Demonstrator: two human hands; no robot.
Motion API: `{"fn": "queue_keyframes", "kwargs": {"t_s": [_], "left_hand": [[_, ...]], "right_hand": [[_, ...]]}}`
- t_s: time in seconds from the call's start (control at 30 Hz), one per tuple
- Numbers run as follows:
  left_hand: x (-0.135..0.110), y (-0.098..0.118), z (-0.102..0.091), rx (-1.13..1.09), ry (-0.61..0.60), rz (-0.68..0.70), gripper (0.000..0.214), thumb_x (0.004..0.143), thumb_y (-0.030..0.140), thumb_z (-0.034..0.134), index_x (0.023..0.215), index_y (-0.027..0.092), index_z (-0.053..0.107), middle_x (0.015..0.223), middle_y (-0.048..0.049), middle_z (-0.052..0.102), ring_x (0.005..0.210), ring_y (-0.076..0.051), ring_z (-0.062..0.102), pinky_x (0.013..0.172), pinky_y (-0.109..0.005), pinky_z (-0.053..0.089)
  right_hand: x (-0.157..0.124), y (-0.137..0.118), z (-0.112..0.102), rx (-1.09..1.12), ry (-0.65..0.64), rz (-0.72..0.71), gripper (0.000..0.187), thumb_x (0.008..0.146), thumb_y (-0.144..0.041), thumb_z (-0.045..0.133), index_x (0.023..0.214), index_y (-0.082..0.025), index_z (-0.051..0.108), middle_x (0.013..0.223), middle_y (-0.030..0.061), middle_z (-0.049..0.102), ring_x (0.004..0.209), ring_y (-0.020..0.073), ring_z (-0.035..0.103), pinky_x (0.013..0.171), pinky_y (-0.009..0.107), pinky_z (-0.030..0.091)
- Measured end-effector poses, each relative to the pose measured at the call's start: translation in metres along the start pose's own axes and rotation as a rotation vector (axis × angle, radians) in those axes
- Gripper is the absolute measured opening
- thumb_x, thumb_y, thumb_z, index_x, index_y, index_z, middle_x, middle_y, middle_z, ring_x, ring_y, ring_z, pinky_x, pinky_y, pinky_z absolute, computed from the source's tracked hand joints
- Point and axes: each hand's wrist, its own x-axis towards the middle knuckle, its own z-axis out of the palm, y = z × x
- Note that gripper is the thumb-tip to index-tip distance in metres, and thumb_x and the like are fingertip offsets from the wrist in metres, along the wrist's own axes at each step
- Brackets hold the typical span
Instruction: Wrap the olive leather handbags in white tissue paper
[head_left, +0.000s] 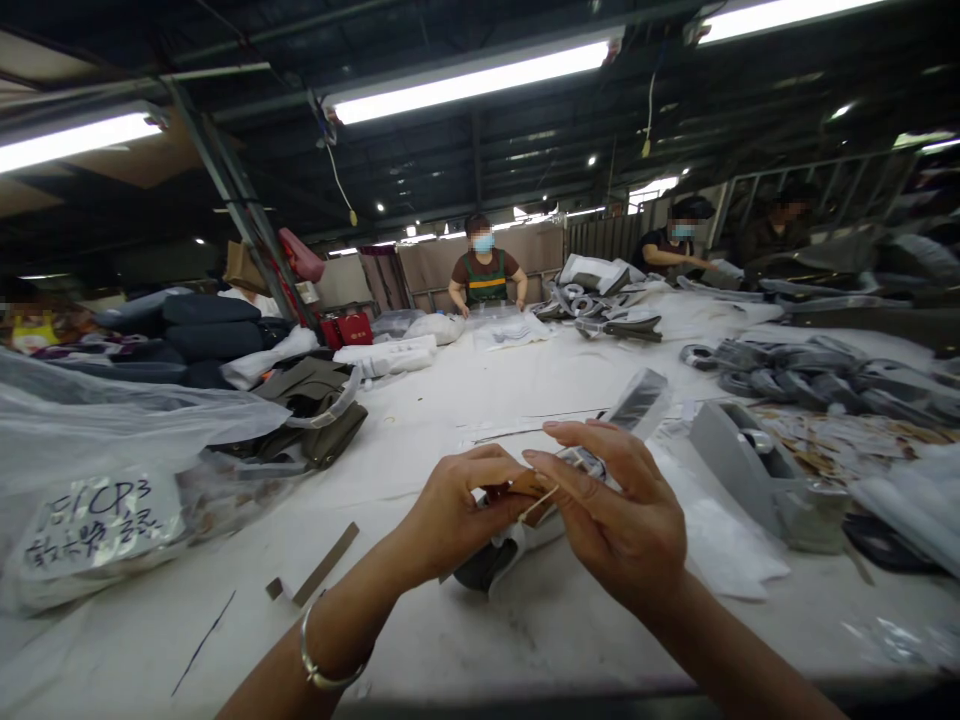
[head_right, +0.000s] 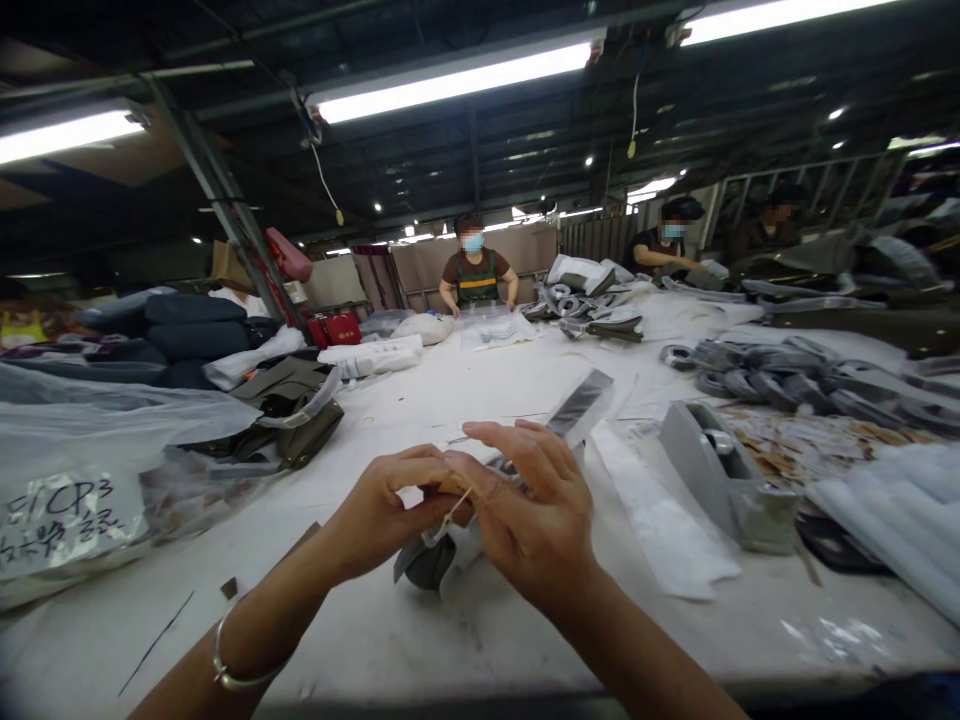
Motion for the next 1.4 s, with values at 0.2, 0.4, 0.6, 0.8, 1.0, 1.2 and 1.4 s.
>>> {"fn": "queue_keyframes", "kwargs": {"t_s": [0.2, 0.4, 0.6, 0.8, 1.0, 1.2, 1.4], "left_hand": [[-0.014, -0.028, 0.012, -0.421, 0.289, -0.098, 0.011, 0.081, 0.029, 0.076, 0.08, 0.019, 0.074, 0.079, -0.0031, 0.062, 0.075, -0.017, 0.059, 0.071, -0.029, 0.048], [-0.034, -0.057, 0.03, -0.738, 0.557, -0.034, 0.011, 0.078, 0.026, 0.079, 0.074, 0.02, 0.071, 0.095, -0.0017, 0.064, 0.09, -0.014, 0.059, 0.084, -0.027, 0.049], [-0.058, -0.08, 0.033, -0.607, 0.788, -0.095, 0.011, 0.08, 0.028, 0.077, 0.077, 0.019, 0.072, 0.083, -0.0036, 0.073, 0.088, -0.018, 0.069, 0.089, -0.033, 0.053], [-0.094, -0.071, 0.048, -0.324, 0.883, 0.05, 0.003, 0.089, 0.024, 0.068, 0.086, 0.023, 0.07, 0.085, 0.0005, 0.076, 0.084, -0.015, 0.073, 0.088, -0.029, 0.057], [-0.07, -0.038, 0.089, 0.503, 0.36, 0.515, 0.015, 0.091, 0.009, 0.06, 0.099, 0.017, 0.069, 0.102, -0.0052, 0.077, 0.1, -0.018, 0.072, 0.099, -0.03, 0.053], [-0.065, -0.065, 0.076, 0.445, 0.376, 0.573, 0.027, 0.098, 0.031, 0.053, 0.119, 0.017, 0.061, 0.118, -0.0102, 0.072, 0.115, -0.019, 0.066, 0.1, -0.03, 0.054], [-0.075, -0.107, 0.082, 0.264, 0.626, -0.205, 0.1, 0.072, 0.047, 0.08, 0.154, 0.025, 0.027, 0.145, -0.0137, 0.052, 0.129, -0.032, 0.054, 0.101, -0.044, 0.053]], "right_hand": [[-0.012, 0.001, 0.004, 0.228, 0.02, 0.258, 0.028, 0.092, -0.01, 0.058, 0.11, -0.027, 0.071, 0.114, 0.0028, 0.072, 0.112, 0.0208, 0.065, 0.108, 0.043, 0.048], [-0.015, 0.011, 0.008, -0.054, -0.259, -0.045, 0.039, 0.09, -0.019, 0.065, 0.129, -0.019, 0.061, 0.134, 0.0089, 0.063, 0.128, 0.0261, 0.055, 0.117, 0.051, 0.032], [-0.009, 0.033, 0.017, -0.204, -0.309, -0.143, 0.03, 0.096, -0.009, 0.051, 0.12, -0.017, 0.067, 0.114, 0.0054, 0.073, 0.112, 0.0225, 0.065, 0.119, 0.051, 0.025], [-0.01, 0.043, 0.028, -0.196, -0.341, -0.102, 0.03, 0.097, -0.008, 0.049, 0.118, -0.019, 0.068, 0.112, 0.0036, 0.074, 0.1, 0.0178, 0.069, 0.118, 0.047, 0.028], [0.001, 0.035, 0.033, -0.152, -0.364, -0.096, 0.033, 0.097, -0.008, 0.047, 0.119, -0.019, 0.068, 0.117, 0.0048, 0.072, 0.107, 0.02, 0.066, 0.109, 0.042, 0.04], [-0.004, 0.042, 0.018, -0.15, -0.334, -0.123, 0.03, 0.097, -0.011, 0.048, 0.117, -0.021, 0.069, 0.11, 0.0044, 0.074, 0.098, 0.0166, 0.069, 0.113, 0.042, 0.036], [-0.019, 0.038, 0.012, -0.13, -0.252, -0.134, 0.034, 0.095, -0.006, 0.049, 0.121, -0.02, 0.066, 0.117, 0.0034, 0.073, 0.111, 0.0178, 0.066, 0.118, 0.043, 0.032]]}}
